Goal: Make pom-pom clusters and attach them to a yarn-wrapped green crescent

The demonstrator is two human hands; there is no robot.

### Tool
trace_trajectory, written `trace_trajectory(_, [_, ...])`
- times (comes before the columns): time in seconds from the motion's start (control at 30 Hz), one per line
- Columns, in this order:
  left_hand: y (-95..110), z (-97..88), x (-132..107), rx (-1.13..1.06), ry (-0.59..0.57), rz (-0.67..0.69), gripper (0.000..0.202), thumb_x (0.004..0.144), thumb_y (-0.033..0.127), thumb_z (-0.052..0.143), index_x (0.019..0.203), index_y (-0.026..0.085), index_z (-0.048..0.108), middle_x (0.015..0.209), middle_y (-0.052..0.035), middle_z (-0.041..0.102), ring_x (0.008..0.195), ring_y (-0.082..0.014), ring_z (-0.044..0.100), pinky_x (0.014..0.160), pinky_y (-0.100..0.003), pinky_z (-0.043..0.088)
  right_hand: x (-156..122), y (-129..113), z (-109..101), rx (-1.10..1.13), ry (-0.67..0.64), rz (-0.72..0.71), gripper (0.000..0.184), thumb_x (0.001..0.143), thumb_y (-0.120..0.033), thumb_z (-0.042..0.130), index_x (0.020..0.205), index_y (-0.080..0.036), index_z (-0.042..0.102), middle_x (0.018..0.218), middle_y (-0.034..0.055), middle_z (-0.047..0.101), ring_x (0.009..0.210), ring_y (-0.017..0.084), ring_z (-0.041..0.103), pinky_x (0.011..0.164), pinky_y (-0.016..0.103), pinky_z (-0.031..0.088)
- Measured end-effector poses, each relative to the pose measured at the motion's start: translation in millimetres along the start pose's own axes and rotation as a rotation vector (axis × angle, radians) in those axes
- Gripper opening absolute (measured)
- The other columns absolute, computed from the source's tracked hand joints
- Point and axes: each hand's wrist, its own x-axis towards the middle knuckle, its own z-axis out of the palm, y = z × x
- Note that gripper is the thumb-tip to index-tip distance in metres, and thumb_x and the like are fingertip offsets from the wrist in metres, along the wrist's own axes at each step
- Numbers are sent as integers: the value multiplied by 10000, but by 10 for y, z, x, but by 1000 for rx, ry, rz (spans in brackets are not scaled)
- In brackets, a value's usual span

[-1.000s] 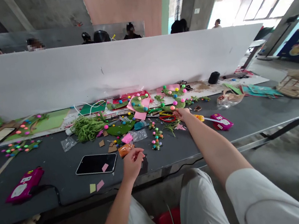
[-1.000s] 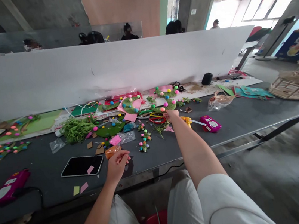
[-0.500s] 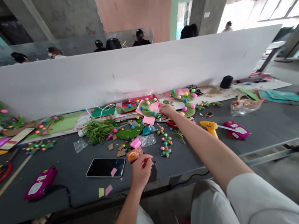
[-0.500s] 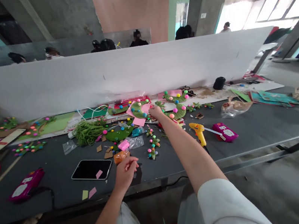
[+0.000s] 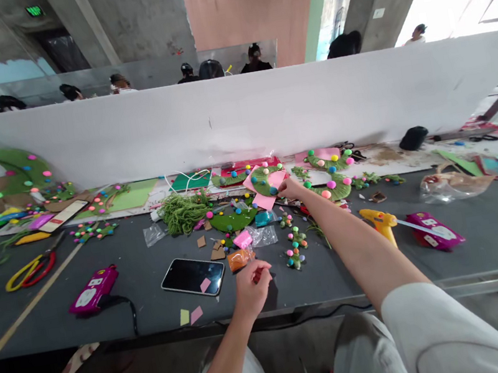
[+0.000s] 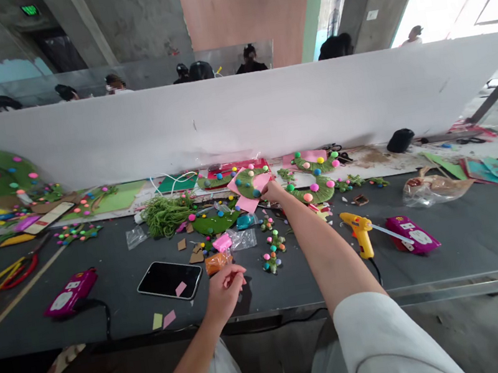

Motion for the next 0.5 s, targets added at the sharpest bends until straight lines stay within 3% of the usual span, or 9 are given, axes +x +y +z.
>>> trace_trajectory(0.33, [-14, 16, 9, 6, 7, -9, 159, 809, 306, 618, 836, 184, 717, 669, -17, 672, 640, -163, 635, 597, -252, 500, -105, -295, -20, 532, 80, 207, 385, 1012, -381, 654, 1336, -175, 626, 1341, 118, 643, 1137, 243, 670, 955, 461, 594])
trace_trajectory(0.5, [-5, 17, 2, 11, 7, 2, 160, 804, 305, 614, 833, 188, 719, 665, -17, 674, 635, -163, 637, 601, -253, 505, -132, -384, -168, 749, 169, 263, 400, 1007, -382, 661, 1341, -166, 622, 1340, 120, 641, 1141, 248, 670, 956, 464, 593])
